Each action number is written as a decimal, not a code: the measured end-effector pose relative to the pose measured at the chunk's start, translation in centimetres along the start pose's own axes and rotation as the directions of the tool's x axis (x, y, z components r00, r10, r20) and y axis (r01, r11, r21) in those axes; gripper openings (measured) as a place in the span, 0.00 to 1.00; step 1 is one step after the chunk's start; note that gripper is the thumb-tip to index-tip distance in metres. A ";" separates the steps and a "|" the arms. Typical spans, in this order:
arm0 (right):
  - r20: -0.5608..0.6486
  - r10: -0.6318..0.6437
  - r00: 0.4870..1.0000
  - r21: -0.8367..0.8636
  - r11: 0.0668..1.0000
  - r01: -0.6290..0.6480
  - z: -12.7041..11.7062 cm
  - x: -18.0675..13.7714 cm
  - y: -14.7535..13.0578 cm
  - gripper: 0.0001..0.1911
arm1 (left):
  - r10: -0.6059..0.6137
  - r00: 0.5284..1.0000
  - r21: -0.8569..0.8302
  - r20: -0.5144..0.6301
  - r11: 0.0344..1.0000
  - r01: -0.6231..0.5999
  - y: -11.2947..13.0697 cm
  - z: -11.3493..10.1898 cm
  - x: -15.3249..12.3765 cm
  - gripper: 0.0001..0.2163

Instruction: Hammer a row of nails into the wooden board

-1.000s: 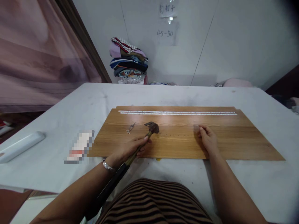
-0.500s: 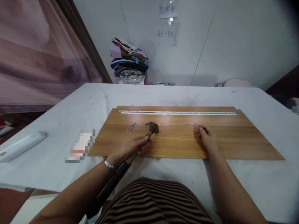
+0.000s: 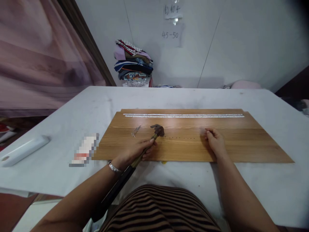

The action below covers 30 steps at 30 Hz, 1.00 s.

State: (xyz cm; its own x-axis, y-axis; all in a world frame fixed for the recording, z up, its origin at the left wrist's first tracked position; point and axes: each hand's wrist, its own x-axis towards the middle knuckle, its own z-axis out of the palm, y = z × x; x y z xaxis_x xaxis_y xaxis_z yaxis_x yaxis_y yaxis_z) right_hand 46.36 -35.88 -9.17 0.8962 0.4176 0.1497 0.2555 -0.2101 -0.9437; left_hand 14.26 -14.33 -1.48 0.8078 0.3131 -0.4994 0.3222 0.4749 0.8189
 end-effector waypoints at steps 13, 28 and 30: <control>0.049 -0.026 0.998 -0.033 0.999 0.028 0.1 -0.4 -1.3 0.20 | -0.015 0.999 0.038 -0.045 0.999 0.017 0.4 0.5 -0.2 0.18; 0.063 -0.125 0.990 -0.074 0.989 0.130 0.2 -0.6 -2.2 0.20 | -0.013 0.997 0.092 -0.082 0.996 0.021 0.9 1.1 0.1 0.22; 0.058 -0.107 0.993 -0.073 0.991 0.111 0.3 -0.5 -2.3 0.21 | 0.001 0.997 0.097 -0.083 0.995 0.007 0.9 0.9 0.2 0.21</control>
State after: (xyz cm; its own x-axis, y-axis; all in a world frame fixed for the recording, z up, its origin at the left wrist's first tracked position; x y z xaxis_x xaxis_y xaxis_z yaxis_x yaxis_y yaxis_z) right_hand 45.24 -35.38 -7.19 0.8412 0.4881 0.2327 0.3796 -0.2265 -0.8970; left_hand 15.15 -14.63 -0.60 0.7644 0.3806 -0.5205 0.3746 0.3949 0.8389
